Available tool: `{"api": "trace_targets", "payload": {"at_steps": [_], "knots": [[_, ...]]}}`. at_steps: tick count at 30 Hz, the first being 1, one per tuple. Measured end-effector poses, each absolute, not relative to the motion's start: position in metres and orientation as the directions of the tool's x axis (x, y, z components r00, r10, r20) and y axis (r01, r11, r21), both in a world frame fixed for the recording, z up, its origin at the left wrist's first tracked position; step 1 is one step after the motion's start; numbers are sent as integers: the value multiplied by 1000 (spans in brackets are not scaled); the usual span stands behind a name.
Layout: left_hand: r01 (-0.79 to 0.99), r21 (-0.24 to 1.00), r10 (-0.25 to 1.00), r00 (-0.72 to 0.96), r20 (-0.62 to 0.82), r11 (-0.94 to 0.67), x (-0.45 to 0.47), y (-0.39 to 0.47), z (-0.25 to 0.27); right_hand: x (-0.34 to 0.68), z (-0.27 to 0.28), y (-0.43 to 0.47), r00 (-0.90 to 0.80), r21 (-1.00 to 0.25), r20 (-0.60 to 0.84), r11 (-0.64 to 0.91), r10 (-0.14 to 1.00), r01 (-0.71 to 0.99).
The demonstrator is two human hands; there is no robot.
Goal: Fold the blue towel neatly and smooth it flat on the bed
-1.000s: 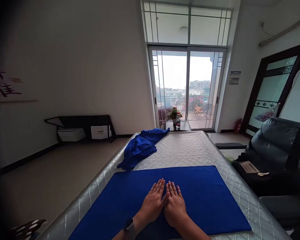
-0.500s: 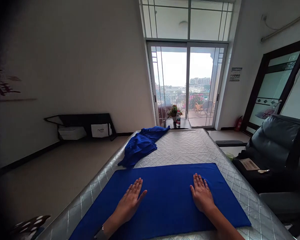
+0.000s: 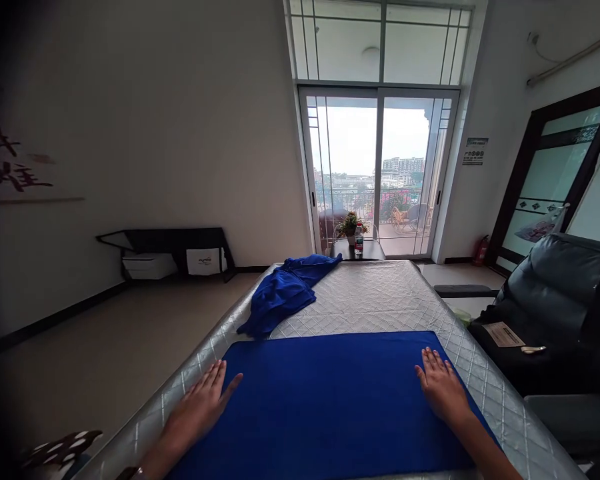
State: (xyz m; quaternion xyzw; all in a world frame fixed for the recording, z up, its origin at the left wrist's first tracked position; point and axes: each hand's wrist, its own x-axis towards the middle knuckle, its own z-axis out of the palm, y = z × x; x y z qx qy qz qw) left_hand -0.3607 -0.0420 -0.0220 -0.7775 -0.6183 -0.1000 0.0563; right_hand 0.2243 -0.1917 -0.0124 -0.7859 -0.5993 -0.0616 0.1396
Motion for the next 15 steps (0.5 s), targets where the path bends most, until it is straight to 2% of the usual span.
{"api": "trace_targets", "payload": {"at_steps": [2, 7, 11, 15], "knots": [[954, 85, 941, 266, 210, -289, -310, -42, -1, 184, 12, -171, 193, -154, 132, -172, 972, 973], [777, 158, 790, 581, 194, -610, -164, -51, 34, 79, 45, -114, -24, -253, 53, 37, 998, 967], [745, 180, 765, 611, 202, -642, -103, -46, 25, 43, 33, -88, -91, -264, 52, 102, 994, 959], [753, 201, 778, 590, 215, -626, -96, -38, 9, 43, 19, -82, -102, -272, 58, 114, 993, 956]]}}
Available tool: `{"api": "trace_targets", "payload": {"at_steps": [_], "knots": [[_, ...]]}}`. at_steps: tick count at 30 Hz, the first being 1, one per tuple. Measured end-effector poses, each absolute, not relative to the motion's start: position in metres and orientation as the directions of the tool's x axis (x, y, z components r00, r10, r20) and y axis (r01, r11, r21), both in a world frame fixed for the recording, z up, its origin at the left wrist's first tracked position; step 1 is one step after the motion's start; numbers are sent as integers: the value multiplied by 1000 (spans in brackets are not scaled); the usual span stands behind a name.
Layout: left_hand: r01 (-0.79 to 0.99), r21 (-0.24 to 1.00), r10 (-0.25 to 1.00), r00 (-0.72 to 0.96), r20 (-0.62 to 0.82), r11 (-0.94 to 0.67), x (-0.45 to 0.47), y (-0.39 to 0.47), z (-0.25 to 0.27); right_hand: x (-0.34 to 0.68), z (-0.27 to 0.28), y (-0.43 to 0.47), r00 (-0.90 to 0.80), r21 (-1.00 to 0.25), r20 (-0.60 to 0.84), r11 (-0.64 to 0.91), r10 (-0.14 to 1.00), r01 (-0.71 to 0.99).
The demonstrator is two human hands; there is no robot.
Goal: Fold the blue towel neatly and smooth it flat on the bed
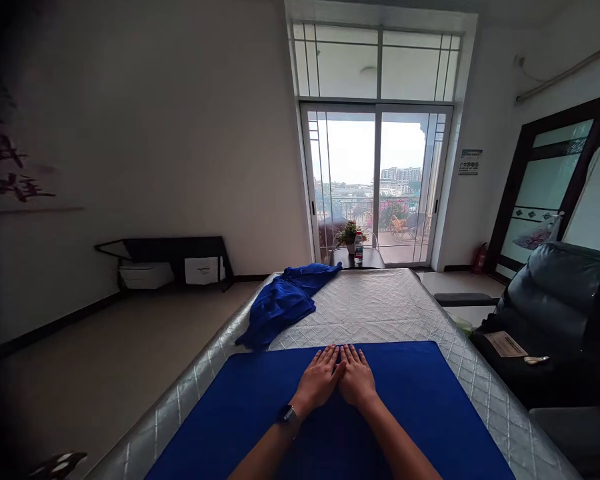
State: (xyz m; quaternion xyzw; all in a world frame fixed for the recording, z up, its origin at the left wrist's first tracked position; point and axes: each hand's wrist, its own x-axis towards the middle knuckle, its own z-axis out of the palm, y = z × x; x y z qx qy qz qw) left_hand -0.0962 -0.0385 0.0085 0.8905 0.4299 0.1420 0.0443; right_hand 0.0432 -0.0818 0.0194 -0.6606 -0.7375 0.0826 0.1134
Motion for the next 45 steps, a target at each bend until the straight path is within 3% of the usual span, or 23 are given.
{"api": "trace_targets", "payload": {"at_steps": [7, 13, 17, 21, 34, 45], "knots": [[754, 195, 778, 601, 182, -628, -108, -30, 3, 51, 24, -83, -81, -276, 24, 85, 996, 957], [868, 143, 875, 451, 174, -476, -207, 2, -3, 150, 19, -101, 91, -181, 18, -86, 996, 980], [918, 98, 915, 365, 173, -385, -291, 18, -9, 237, -1, -118, 218, -63, 106, -212, 970, 975], [953, 62, 938, 280, 204, -298, -336, 26, -14, 276, -22, -123, 256, -31, 190, -254, 948, 967], [965, 153, 957, 175, 230, -213, -358, 51, -46, 315, -57, -106, 271, -37, 184, -269, 945, 963], [964, 138, 952, 190, 241, -227, -361, 55, -49, 314, -62, -103, 285, -50, 201, -281, 937, 958]]}}
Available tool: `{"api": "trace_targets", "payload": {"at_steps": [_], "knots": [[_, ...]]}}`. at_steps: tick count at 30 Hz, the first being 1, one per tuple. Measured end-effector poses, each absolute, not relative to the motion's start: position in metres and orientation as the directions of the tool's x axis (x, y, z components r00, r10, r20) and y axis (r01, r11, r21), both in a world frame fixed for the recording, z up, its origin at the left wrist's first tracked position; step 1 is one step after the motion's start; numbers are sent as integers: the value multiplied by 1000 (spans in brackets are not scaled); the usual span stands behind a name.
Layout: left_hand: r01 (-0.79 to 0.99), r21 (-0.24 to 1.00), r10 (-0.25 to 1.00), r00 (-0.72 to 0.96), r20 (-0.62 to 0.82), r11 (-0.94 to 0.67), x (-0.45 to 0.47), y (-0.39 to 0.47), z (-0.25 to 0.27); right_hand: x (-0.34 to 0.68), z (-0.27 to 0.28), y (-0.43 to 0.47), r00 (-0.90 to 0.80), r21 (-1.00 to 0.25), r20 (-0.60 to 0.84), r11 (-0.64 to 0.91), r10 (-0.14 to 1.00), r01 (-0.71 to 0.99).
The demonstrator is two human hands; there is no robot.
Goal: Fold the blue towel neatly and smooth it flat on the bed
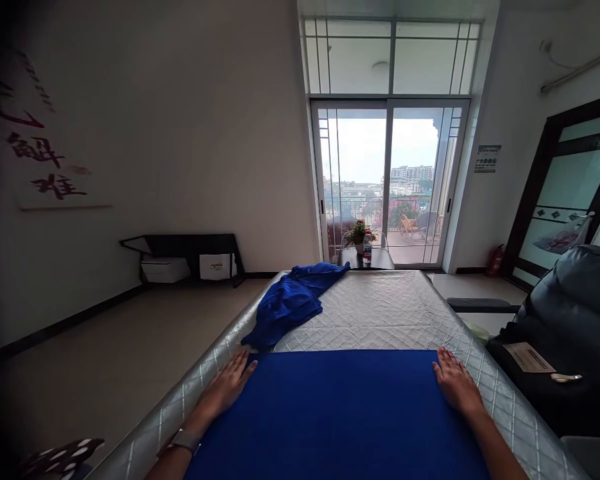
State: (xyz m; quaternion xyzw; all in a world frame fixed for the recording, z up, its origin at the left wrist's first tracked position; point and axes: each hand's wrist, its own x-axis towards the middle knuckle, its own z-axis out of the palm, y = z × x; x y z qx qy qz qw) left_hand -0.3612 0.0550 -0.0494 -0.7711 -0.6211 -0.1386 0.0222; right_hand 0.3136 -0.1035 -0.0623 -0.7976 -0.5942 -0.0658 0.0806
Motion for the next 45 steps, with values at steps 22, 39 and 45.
{"api": "trace_targets", "payload": {"at_steps": [22, 39, 45], "knots": [[784, 114, 772, 555, 310, -610, -143, -25, 31, 79, 49, -89, -2, -195, 101, 22, 995, 980], [735, 250, 775, 580, 251, -630, -102, -17, -17, 39, 15, -67, -63, -262, 26, 68, 998, 963], [827, 210, 851, 486, 199, -521, -149, -6, -9, 85, 17, -82, 18, -225, -6, -19, 1000, 974]]}}
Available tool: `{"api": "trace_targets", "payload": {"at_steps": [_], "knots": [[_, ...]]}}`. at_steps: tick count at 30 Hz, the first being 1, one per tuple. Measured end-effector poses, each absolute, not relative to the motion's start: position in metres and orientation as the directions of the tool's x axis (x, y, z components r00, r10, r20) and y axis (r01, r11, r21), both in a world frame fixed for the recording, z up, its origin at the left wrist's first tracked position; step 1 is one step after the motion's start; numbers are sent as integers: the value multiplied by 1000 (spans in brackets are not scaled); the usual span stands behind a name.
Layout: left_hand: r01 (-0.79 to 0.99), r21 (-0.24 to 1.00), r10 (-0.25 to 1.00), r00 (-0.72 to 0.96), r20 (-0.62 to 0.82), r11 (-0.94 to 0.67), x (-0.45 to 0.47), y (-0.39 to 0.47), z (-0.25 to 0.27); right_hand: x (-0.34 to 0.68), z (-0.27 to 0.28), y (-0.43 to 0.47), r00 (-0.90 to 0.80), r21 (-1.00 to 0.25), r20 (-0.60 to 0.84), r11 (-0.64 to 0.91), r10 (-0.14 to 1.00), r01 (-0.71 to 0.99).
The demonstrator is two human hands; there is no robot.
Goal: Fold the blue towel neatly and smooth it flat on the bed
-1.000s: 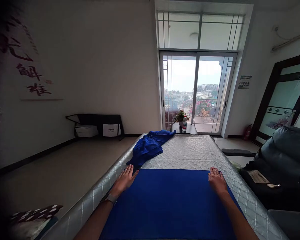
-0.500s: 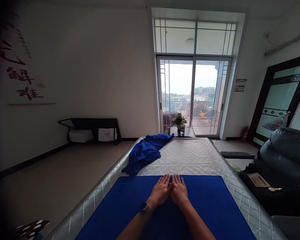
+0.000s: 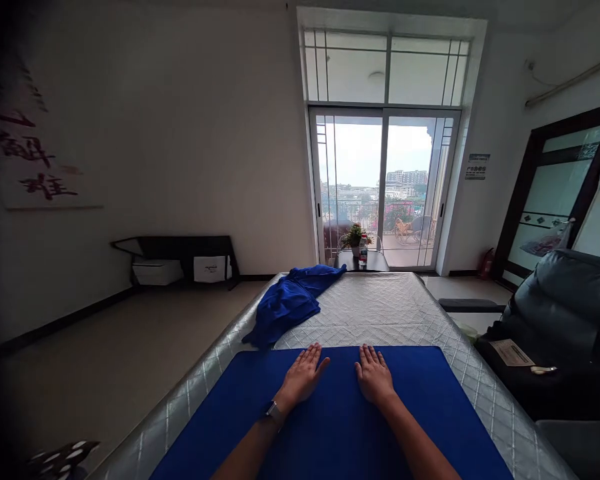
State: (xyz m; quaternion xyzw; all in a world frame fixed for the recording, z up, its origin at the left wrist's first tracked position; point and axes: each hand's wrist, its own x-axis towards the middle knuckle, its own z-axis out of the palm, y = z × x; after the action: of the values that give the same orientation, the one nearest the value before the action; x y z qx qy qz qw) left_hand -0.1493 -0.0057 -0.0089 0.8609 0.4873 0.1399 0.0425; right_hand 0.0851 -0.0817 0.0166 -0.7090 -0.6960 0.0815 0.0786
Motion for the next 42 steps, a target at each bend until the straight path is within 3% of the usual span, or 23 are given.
{"api": "trace_targets", "payload": {"at_steps": [9, 16, 22, 34, 42], "knots": [[919, 158, 931, 343, 125, -360, -287, 26, -13, 263, -21, -119, 255, -23, 134, -254, 958, 967], [934, 189, 950, 279, 139, -302, -318, 39, -21, 289, -40, -114, 288, 36, 143, -296, 947, 955], [955, 157, 956, 220, 195, -252, -333, 49, -31, 289, -37, -115, 265, 12, 152, -270, 952, 963], [980, 159, 981, 94, 172, -122, -341, 51, -35, 286, -34, -118, 274, -16, 193, -277, 942, 961], [982, 175, 981, 38, 190, -72, -336, 48, -26, 274, -15, -122, 317, -11, 140, -319, 938, 948]]}}
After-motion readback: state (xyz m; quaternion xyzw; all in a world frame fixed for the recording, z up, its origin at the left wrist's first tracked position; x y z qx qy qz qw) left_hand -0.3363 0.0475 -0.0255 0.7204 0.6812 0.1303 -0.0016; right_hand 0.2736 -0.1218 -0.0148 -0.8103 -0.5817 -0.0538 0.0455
